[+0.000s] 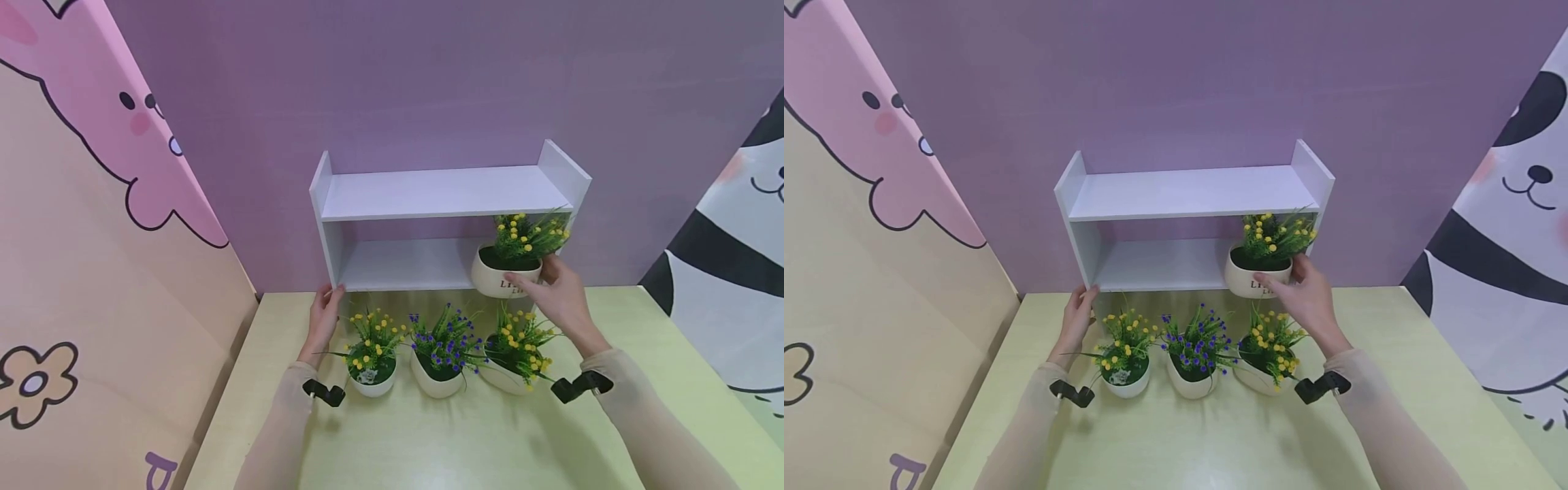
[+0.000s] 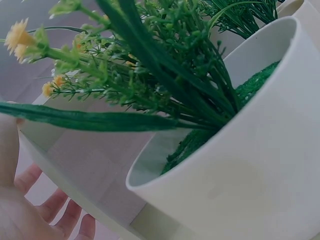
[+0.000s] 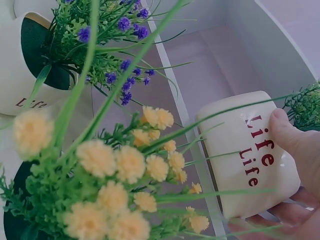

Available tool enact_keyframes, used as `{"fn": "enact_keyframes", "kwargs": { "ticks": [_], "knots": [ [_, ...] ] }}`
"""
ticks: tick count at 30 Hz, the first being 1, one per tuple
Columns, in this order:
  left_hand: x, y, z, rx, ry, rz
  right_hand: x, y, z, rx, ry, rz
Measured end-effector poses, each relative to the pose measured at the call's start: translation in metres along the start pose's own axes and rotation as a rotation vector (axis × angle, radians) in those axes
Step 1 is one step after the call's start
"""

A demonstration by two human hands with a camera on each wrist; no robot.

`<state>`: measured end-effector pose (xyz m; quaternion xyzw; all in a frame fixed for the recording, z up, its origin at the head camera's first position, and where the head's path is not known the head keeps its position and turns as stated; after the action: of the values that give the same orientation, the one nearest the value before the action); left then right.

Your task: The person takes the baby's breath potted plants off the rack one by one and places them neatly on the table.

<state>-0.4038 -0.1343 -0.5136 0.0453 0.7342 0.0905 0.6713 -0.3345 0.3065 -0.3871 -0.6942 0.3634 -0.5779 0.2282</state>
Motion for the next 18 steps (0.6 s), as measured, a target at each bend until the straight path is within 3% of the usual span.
{"fn": "enact_keyframes", "kwargs": {
  "ticks": [18],
  "knots": [
    [-0.002, 0.001, 0.001, 0.006, -0.013, 0.0, -0.01, -0.009, 0.018, 0.041, 0.037, -0.014]
  ]
}}
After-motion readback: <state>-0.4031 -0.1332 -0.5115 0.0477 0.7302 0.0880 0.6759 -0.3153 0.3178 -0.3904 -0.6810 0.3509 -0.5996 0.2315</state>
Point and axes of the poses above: each hand's wrist, its own z-axis away from the middle knuckle, its own y-axis out of the palm, x = y × z, the point moved 6 cm from there along -z, towards the middle knuckle, and after that the axes turned 13 degrees about z, right-handed, at the moved point
